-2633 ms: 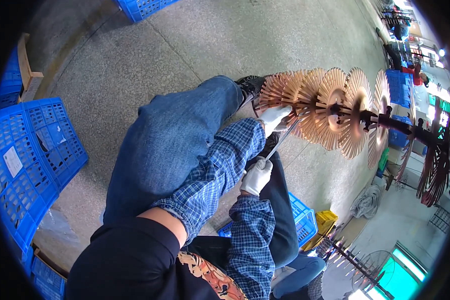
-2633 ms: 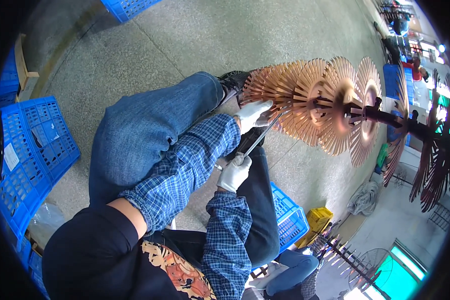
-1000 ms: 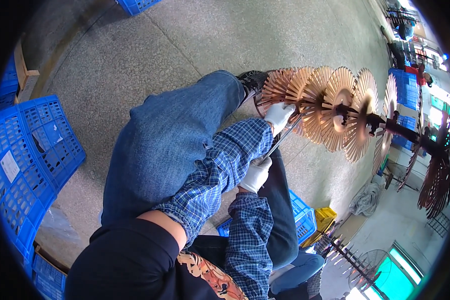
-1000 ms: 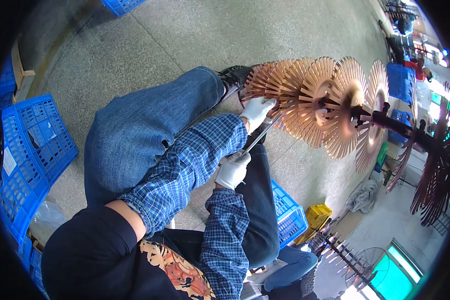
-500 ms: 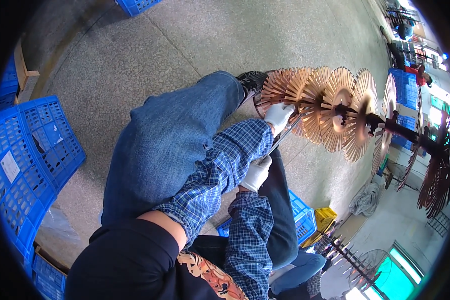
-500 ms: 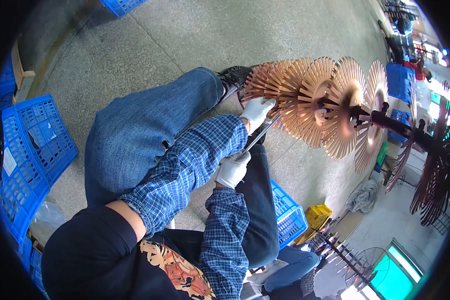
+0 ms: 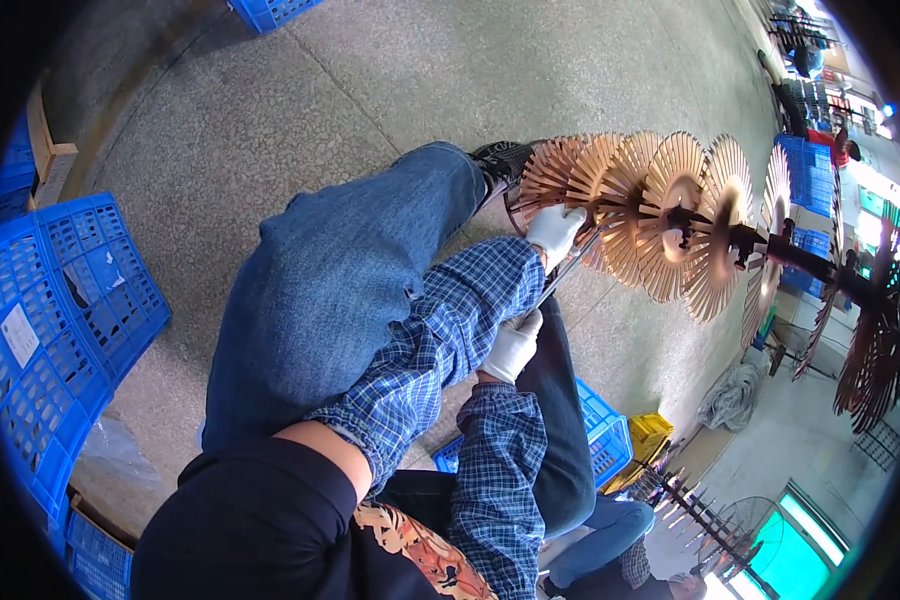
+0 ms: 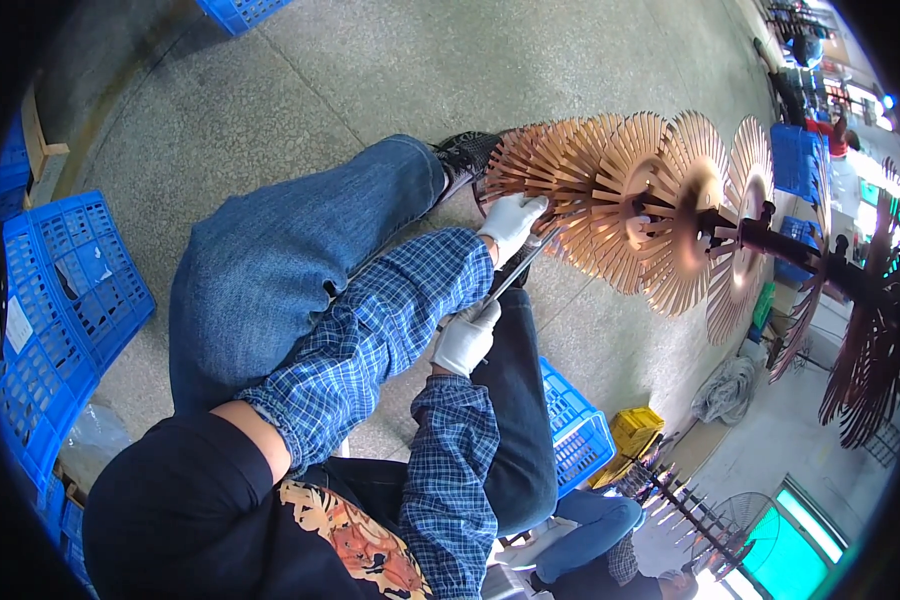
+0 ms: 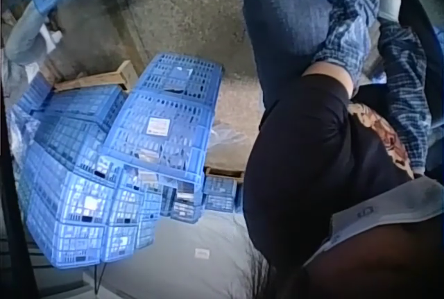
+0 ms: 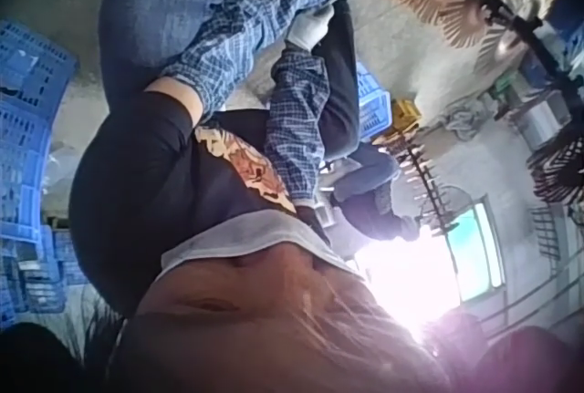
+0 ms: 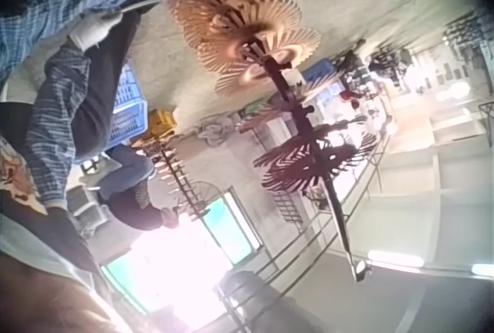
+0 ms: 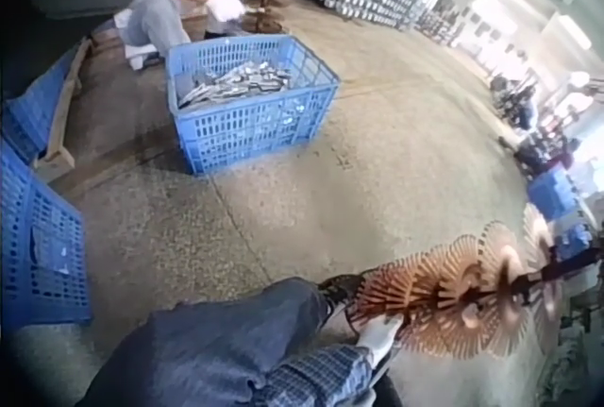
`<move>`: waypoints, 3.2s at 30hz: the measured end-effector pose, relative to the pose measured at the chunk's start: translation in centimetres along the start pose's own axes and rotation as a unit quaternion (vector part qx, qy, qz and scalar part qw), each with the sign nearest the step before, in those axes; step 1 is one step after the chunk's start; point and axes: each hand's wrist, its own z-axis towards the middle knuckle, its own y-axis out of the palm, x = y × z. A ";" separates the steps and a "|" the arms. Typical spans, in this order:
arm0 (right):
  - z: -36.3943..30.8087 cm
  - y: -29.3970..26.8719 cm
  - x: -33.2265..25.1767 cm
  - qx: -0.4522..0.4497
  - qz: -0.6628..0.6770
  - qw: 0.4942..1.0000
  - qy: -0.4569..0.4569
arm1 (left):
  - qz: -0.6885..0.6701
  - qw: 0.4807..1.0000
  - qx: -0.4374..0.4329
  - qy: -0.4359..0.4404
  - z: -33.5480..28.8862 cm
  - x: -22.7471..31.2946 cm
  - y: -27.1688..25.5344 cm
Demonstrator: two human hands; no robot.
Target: Removing small metal components from a circular tiered rack and sorting them into a blue plastic crate.
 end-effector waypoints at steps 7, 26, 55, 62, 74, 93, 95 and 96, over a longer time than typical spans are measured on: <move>0.1 -0.2 0.0 0.002 -0.003 1.000 0.000 | -0.020 0.999 -0.009 -0.028 -1.2 1.5 0.2; 0.2 0.0 0.2 -0.036 -0.015 0.999 0.021 | 0.001 1.000 -0.006 -0.026 -0.6 0.7 0.0; 1.1 0.0 -1.3 -0.130 0.449 0.864 0.188 | -0.119 0.984 -0.098 -0.093 -1.5 2.7 -1.8; 0.9 -0.8 -2.2 -0.188 0.479 0.837 0.184 | -0.157 0.980 -0.049 -0.113 -5.3 -1.8 -9.7; 1.4 1.0 -0.2 -0.152 0.473 0.856 0.144 | -0.550 0.746 -0.339 -0.159 -10.4 -14.1 -10.6; -2.9 -4.3 -10.2 -0.272 0.199 0.939 -0.071 | -0.725 0.621 -0.253 0.157 -14.0 -3.5 -10.2; -2.7 -4.8 -9.5 -0.282 0.236 0.928 -0.054 | -0.679 0.712 -0.089 0.154 -14.2 -3.9 -9.8; -2.6 -5.3 -8.8 -0.283 0.253 0.924 -0.045 | -0.606 0.776 0.078 0.157 -14.3 -3.8 -8.9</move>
